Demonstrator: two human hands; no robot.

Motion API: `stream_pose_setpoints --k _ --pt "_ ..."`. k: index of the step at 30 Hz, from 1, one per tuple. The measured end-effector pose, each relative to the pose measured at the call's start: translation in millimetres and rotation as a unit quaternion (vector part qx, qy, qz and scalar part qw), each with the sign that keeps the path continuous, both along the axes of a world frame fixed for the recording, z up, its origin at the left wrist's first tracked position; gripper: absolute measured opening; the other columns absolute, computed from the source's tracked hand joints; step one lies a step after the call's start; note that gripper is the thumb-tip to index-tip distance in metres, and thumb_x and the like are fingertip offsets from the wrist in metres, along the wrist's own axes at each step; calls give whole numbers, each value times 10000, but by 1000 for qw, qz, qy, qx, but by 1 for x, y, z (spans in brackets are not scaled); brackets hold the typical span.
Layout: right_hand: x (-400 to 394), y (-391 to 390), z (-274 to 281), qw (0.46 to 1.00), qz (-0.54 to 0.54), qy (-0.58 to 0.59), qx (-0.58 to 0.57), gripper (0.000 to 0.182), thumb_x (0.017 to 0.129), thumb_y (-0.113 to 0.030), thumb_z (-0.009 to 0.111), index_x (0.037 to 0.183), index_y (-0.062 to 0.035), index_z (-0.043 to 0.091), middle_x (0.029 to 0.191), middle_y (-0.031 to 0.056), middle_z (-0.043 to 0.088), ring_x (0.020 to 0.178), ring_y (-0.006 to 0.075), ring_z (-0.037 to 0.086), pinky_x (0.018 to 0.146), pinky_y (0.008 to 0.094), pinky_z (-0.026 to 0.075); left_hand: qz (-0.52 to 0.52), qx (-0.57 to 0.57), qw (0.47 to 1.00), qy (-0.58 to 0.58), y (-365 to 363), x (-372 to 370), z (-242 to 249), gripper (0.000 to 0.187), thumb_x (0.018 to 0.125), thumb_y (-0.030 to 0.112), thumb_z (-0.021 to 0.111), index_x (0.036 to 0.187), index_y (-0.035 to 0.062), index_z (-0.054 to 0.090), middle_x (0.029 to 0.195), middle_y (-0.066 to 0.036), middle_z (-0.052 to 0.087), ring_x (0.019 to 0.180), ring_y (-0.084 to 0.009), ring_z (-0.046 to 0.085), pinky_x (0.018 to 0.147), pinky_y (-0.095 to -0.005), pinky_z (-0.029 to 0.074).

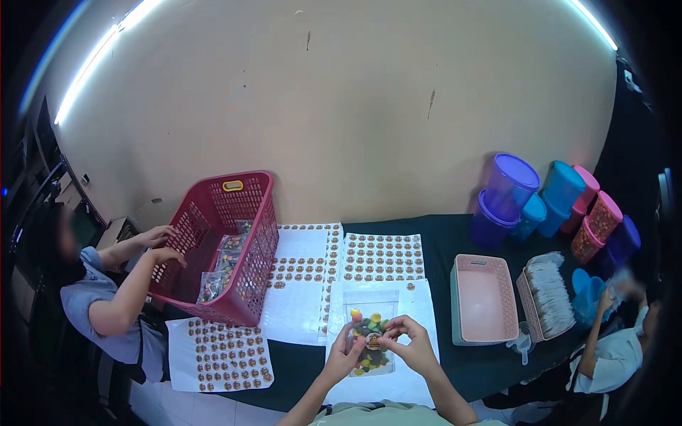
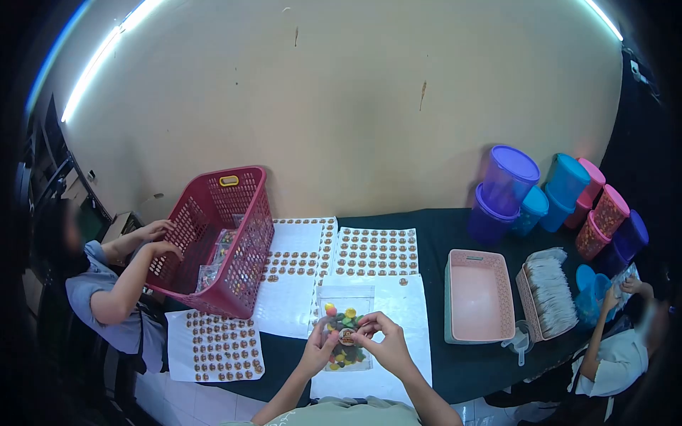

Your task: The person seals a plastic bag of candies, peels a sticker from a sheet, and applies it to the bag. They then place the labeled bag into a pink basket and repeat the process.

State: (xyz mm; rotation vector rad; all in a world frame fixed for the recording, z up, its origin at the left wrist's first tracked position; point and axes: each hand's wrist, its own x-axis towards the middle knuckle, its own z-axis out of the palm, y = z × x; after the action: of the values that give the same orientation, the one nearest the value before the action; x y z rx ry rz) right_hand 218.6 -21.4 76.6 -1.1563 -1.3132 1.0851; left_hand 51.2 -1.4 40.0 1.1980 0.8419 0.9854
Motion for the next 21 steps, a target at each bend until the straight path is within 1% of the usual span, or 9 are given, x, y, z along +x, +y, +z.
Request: stream_pose_setpoints --k 1,3,6,9,14,17,18,20,21 --pt "0 0 0 1000 -1 -6 4 262 698 -62 688 898 -10 527 722 36 598 684 71 528 662 217 416 1 -1 1000 -1 0 0 1 487 872 246 511 1260 41 298 766 -4 516 525 -9 421 420 -151 336" --pt "0 1 1 1000 2 -12 0 264 697 -63 688 899 -10 527 717 38 600 679 72 527 660 216 416 12 47 999 -3 -1 1 2 500 852 203 540 1259 38 302 787 -11 526 538 -8 429 425 -146 340" --pt "-1 2 4 1000 5 -29 -2 271 695 -63 689 904 -10 524 707 41 603 670 72 525 653 214 415 16 40 999 17 -2 2 7 525 831 174 563 1269 45 302 787 -15 538 533 -9 435 427 -139 342" --pt "0 3 5 999 6 -41 -4 283 694 -63 690 913 -9 519 698 44 605 661 72 524 646 212 412 2 16 1000 21 -1 -2 8 547 824 177 574 1279 52 296 772 -18 549 521 -11 440 424 -141 348" --pt "0 4 9 999 6 -41 -6 300 692 -63 692 927 -9 513 702 41 598 657 70 517 636 211 407 6 15 1000 20 0 -2 2 554 827 185 572 1287 59 290 766 -16 553 518 -12 447 418 -142 351" --pt "6 1 13 997 -53 -48 14 287 690 -55 691 915 -9 520 728 32 575 670 72 504 631 216 407 8 12 1000 11 0 -3 3 563 829 187 570 1290 52 276 798 -26 559 538 -15 455 418 -141 352" --pt "10 1 11 997 -53 -48 15 287 690 -55 691 915 -9 520 728 32 575 670 72 504 631 216 407 13 3 1000 3 0 -3 4 570 830 187 569 1292 45 267 815 -31 562 548 -17 459 420 -139 352" --pt "17 0 7 991 -106 -60 50 269 683 -91 704 888 -18 545 724 34 580 658 83 522 619 220 418 14 3 1000 -1 1 -3 8 561 832 158 561 1288 29 262 804 -24 543 533 -14 442 422 -140 354" --pt "19 -1 9 992 -103 -66 17 203 677 -100 707 822 -32 583 844 61 568 753 118 532 682 241 420 15 4 1000 -4 1 -2 9 552 834 129 554 1284 14 256 793 -17 525 518 -11 424 423 -140 356"
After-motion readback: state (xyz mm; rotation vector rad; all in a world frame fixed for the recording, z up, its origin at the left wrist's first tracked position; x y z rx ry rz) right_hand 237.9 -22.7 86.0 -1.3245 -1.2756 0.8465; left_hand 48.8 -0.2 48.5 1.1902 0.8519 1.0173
